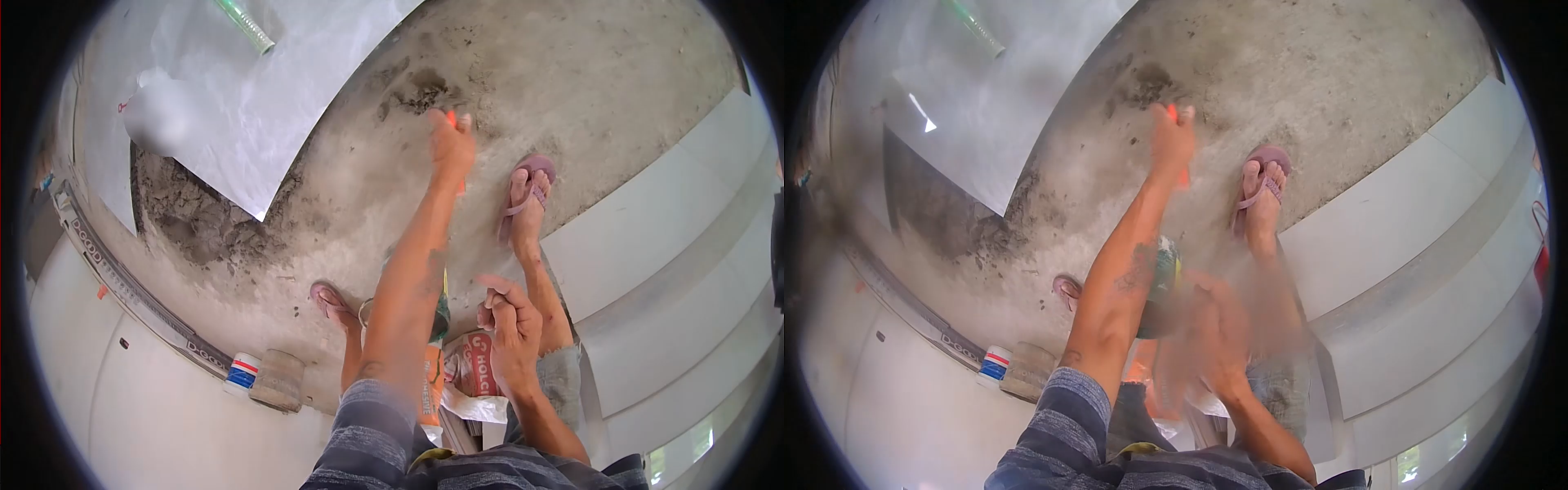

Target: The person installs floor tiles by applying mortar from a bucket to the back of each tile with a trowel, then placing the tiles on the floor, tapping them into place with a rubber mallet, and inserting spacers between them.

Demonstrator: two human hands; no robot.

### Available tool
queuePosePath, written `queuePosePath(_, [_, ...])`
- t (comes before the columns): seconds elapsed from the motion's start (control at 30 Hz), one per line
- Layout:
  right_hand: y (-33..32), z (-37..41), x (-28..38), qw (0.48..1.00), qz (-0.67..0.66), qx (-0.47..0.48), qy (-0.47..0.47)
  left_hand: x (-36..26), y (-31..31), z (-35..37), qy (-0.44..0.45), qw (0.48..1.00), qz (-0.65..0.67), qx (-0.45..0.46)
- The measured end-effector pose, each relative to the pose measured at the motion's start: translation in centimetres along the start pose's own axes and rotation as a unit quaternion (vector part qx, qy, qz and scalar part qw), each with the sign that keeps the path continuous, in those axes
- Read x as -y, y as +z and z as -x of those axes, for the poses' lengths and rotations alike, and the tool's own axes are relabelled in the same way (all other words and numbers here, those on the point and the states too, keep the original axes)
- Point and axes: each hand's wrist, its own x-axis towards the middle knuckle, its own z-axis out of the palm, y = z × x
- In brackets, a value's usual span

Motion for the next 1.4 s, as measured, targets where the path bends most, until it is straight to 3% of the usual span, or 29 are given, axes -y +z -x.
queuePosePath(0.17, [1.5, 0.2, -2.3, 0.999, -0.021, 0.023, -0.013, 7.1, -7.8, 2.2, -0.034, 0.997, -0.067, -0.027])
queuePosePath(0.43, [4.2, 0.7, -7.2, 0.979, 0.179, 0.021, -0.097, 20.3, -19.7, 7.8, -0.112, 0.988, -0.093, -0.056])
queuePosePath(0.53, [6.2, 1.4, -7.6, 0.987, 0.154, 0.028, -0.037, 28.8, -23.5, 9.4, -0.147, 0.974, -0.156, -0.077])
queuePosePath(0.63, [6.9, 1.7, -8.8, 0.979, 0.188, 0.042, -0.065, 33.5, -28.9, 11.9, -0.164, 0.966, -0.180, -0.080])
queuePosePath(0.7, [8.0, 2.2, -8.9, 0.979, 0.189, 0.045, -0.062, 36.1, -33.1, 14.1, -0.186, 0.968, -0.130, -0.104])
queuePosePath(0.77, [7.9, 2.3, -9.0, 0.965, 0.235, 0.057, -0.103, 38.0, -37.3, 17.1, -0.166, 0.956, -0.183, -0.156])
queuePosePath(0.83, [6.6, 1.5, -10.2, 0.937, 0.297, 0.077, -0.167, 38.3, -39.0, 19.2, -0.131, 0.942, -0.233, -0.205])
queuePosePath(0.9, [5.9, 1.3, -10.4, 0.931, 0.289, 0.106, -0.196, 34.9, -39.8, 21.5, -0.152, 0.948, -0.174, -0.217])
queuePosePath(1.0, [5.6, 2.1, -9.6, 0.969, 0.193, 0.089, -0.128, 39.0, -40.4, 20.9, -0.322, 0.922, -0.138, -0.167])
queuePosePath(1.13, [4.2, 0.5, -6.4, 0.988, 0.118, 0.033, -0.091, 33.6, -35.1, 19.5, -0.096, 0.937, -0.176, -0.285])
queuePosePath(1.2, [3.5, 1.4, -5.0, 0.993, 0.091, 0.048, -0.055, 36.7, -33.9, 18.2, -0.187, 0.933, -0.101, -0.292])
queuePosePath(1.23, [2.9, 1.3, -4.5, 0.991, 0.102, 0.052, -0.062, 34.1, -31.8, 15.2, -0.214, 0.930, -0.045, -0.296])
queuePosePath(1.27, [2.2, 1.1, -4.0, 0.988, 0.117, 0.056, -0.079, 31.3, -30.7, 14.3, -0.345, 0.904, 0.112, -0.224])
queuePosePath(1.37, [0.2, 1.0, -3.5, 0.996, 0.063, 0.048, -0.036, 28.1, -27.3, 14.5, -0.342, 0.894, 0.142, -0.253])
queuePosePath(1.4, [-0.1, 0.6, -2.9, 0.998, 0.051, 0.041, -0.021, 26.5, -26.8, 15.7, -0.336, 0.906, 0.132, -0.222])
